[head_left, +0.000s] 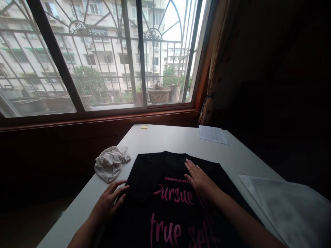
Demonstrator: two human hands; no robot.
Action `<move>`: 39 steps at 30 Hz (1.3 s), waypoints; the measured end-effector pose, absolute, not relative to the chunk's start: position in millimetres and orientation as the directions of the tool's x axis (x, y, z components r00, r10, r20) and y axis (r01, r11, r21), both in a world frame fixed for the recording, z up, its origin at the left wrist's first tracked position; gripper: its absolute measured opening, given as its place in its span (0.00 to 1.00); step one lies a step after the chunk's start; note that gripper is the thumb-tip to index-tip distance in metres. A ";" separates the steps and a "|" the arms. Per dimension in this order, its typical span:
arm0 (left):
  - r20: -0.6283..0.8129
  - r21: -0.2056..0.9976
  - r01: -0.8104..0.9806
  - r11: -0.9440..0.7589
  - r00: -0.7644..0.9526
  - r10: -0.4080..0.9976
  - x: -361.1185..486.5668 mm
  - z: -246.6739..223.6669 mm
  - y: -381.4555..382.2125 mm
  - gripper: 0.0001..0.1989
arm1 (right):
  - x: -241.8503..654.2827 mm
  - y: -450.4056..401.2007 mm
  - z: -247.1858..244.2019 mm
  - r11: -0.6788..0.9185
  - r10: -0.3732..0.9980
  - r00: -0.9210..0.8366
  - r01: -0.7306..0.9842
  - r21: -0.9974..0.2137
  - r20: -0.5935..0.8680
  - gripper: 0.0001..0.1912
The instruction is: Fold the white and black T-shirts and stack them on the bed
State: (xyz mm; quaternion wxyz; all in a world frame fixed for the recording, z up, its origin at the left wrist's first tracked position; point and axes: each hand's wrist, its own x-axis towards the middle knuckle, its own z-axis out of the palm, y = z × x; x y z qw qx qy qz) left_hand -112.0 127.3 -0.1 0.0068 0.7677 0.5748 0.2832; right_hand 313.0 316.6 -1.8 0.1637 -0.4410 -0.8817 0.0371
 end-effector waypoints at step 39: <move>0.379 0.106 0.994 0.013 -0.052 0.924 -44.9 -43.4 308.1 0.25 | 420.3 368.8 -51.3 0.215 0.855 -0.130 0.970 -0.114 0.503 0.19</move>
